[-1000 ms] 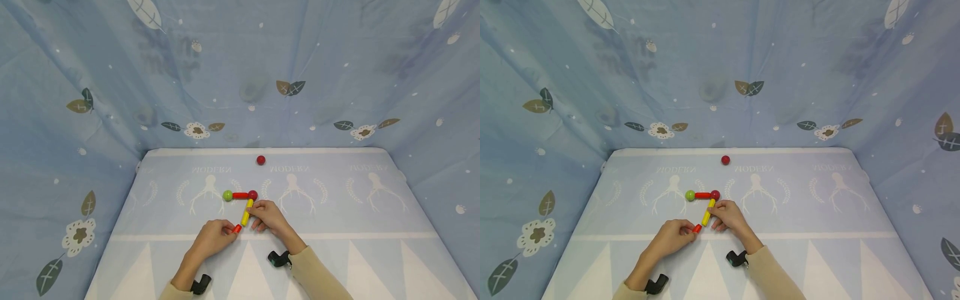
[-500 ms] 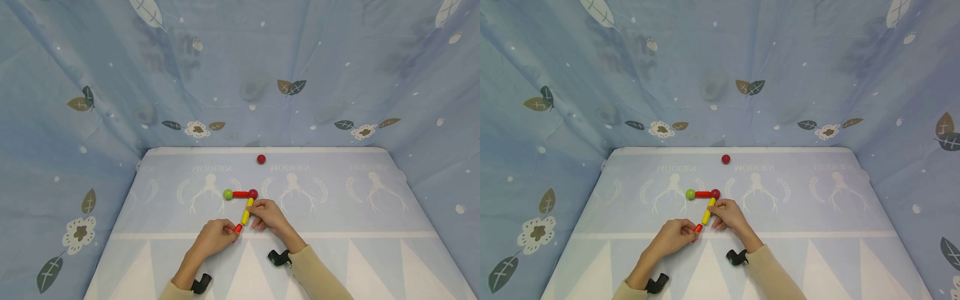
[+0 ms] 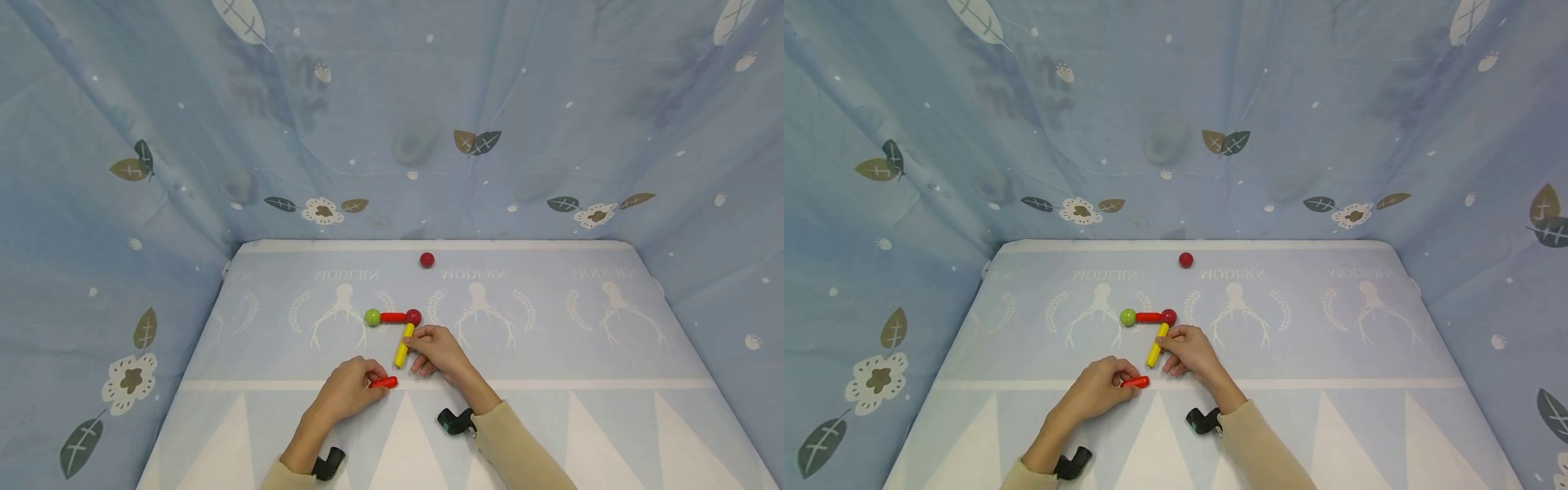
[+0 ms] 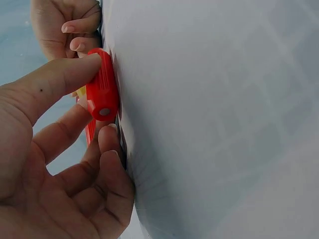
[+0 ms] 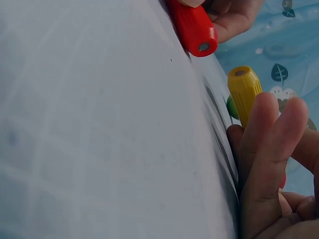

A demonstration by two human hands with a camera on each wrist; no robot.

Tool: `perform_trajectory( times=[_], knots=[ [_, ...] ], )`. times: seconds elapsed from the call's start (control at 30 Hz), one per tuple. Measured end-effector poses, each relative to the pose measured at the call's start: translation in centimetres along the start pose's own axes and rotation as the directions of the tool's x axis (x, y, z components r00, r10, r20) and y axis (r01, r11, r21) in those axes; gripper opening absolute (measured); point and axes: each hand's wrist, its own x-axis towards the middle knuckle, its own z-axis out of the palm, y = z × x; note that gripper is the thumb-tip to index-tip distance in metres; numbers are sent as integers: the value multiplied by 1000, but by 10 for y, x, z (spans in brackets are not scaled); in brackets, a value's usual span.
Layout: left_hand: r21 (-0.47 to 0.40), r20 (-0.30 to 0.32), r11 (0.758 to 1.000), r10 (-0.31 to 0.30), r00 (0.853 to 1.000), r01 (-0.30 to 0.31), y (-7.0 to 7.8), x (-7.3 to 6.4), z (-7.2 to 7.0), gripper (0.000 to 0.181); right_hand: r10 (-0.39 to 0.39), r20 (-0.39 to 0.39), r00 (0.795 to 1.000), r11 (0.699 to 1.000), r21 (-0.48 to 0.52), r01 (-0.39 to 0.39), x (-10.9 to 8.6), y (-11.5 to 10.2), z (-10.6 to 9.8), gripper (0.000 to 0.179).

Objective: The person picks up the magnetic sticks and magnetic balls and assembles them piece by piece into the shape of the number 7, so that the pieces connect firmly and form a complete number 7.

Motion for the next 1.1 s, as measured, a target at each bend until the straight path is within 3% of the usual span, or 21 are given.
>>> perform_trajectory(
  times=[0.57, 0.87, 1.1],
  knots=[
    [22, -40, 998, 60, 997, -59, -4, -4, 0, 27, -5, 8, 1000, 1000, 12, 5, -1, 0, -1, 30],
    [-46, 44, 998, -40, 998, 42, -2, -4, -8, 52, -11, 8, 1000, 1000, 5, 11, -1, 0, 0, 31],
    [-13, 50, 1000, -25, 998, 26, -1, 1, -6, 54, -11, 10, 1000, 1000, 16, 10, 0, 0, -1, 32]
  ],
)
